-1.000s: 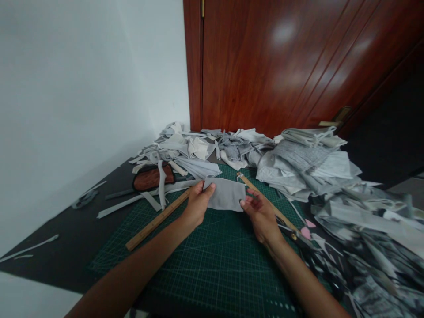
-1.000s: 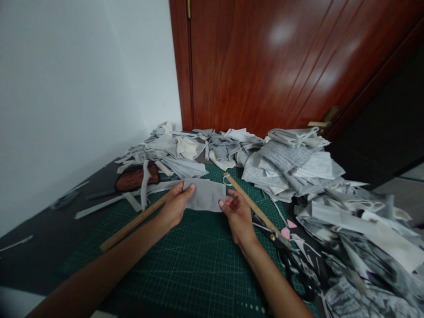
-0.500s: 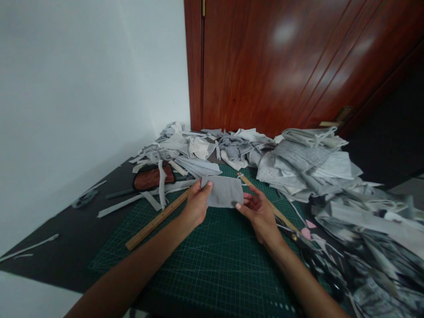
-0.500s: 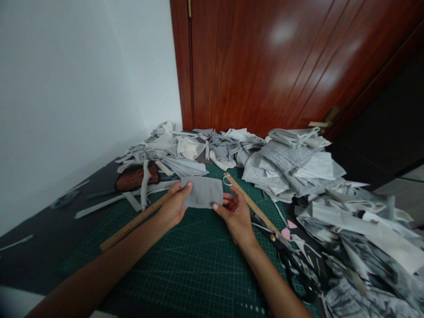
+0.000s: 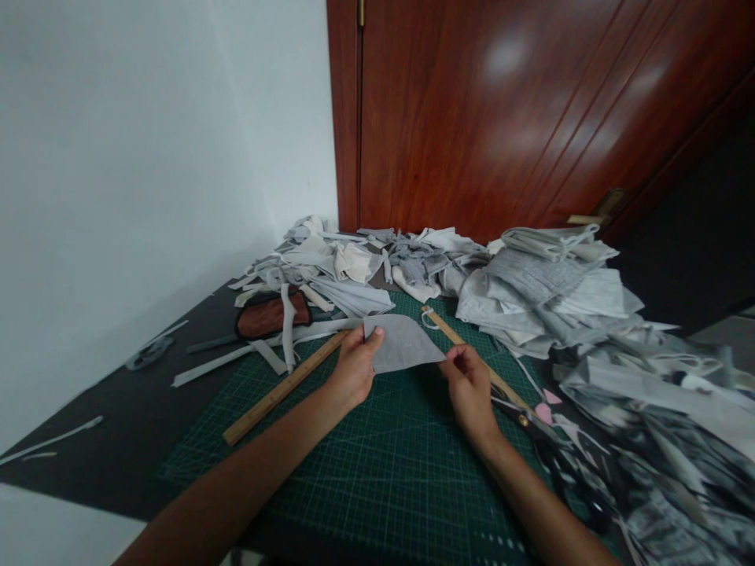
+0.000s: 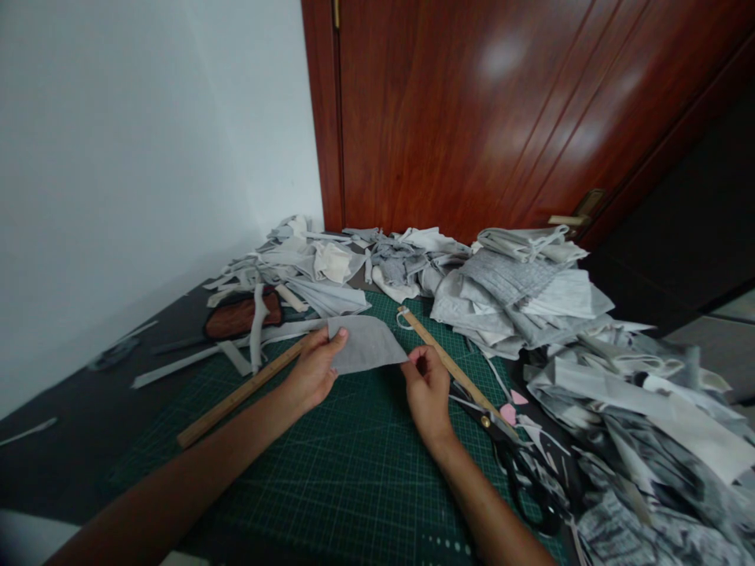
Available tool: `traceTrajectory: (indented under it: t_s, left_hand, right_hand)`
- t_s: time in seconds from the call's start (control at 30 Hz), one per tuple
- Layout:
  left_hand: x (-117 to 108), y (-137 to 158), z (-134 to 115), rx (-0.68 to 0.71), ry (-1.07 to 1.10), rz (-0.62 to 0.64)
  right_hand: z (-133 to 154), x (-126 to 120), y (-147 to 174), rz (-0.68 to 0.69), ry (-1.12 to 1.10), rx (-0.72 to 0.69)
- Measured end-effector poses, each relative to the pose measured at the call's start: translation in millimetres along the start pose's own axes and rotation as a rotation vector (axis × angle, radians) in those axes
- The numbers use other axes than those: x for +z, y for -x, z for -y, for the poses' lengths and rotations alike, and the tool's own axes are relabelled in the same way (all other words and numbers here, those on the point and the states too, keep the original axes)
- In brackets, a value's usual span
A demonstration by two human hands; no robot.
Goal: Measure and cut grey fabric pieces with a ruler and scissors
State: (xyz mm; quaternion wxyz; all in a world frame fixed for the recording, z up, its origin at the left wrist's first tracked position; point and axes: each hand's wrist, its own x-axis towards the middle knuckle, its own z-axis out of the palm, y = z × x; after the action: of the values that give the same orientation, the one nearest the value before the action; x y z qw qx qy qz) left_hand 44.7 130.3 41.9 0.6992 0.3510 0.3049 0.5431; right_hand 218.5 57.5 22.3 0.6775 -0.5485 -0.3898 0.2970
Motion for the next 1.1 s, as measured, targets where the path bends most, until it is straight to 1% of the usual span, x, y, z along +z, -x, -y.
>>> traceTrajectory:
  t_s: [0.07, 0.17, 0.23, 0.3, 0.33, 0.37, 0.4, 0.47, 0.5, 0.57, 0.63, 0.7, 0.8, 0.87, 0.97, 1.0, 1.1]
  left_hand:
    - [-1, 0, -2, 0.024, -0.021, 0.005]
    - [-4, -3, -7, 0.049, -0.027, 0.026]
    - [-6, -6, -10, 0.009, -0.034, 0.083]
    - [-7, -8, -11, -0.047, -0.062, 0.172]
    - [-7, -9, -11, -0.055, -0.083, 0.215]
    - [-8, -9, -10, -0.048, -0.103, 0.252]
    - [-7, -8, -9, -0.033, -0.120, 0.279]
    - [-7, -7, -7, -0.012, -0.144, 0.317]
    - [-6, -6, -6, -0.012, -0.153, 0.331]
    - [-5, -4, -5, -0.012, -0.168, 0.346]
    - [-3, -3, -5, 0.015, -0.180, 0.329]
    - [-2, -3, -6, 0.051, -0.203, 0.307]
    - [-1, -3, -7, 0.094, -0.278, 0.313]
    - [-2, -2, -8, 0.106, -0.351, 0.333]
    - [-4, -1, -8, 0.107, -0.481, 0.351]
    - [-5, 0, -8, 0.108, -0.507, 0.351]
    - [-2, 3, -8, 0.095, -0.450, 0.307]
  right_hand:
    - [2, 0, 0, 0.049, -0.032, 0.036]
    - [8, 0, -1, 0.172, -0.108, 0.111]
    - [12, 1, 0, 0.298, -0.195, 0.203]
    - [15, 2, 2, 0.442, -0.336, 0.338]
    - [16, 3, 3, 0.484, -0.403, 0.395]
    - [16, 4, 4, 0.493, -0.451, 0.435]
    - [16, 5, 5, 0.471, -0.474, 0.453]
    - [16, 7, 7, 0.397, -0.460, 0.467]
    - [15, 8, 8, 0.386, -0.453, 0.496]
    - [16, 9, 8, 0.423, -0.451, 0.590]
    - [17, 9, 7, 0.458, -0.454, 0.657]
    - [19, 7, 7, 0.440, -0.455, 0.625]
    - [22, 3, 7, 0.393, -0.449, 0.513]
    - [23, 2, 7, 0.394, -0.371, 0.419]
    - [22, 2, 8, 0.405, -0.162, 0.227]
    - [20, 3, 8, 0.400, -0.113, 0.184]
    - [14, 5, 8, 0.356, -0.084, 0.155]
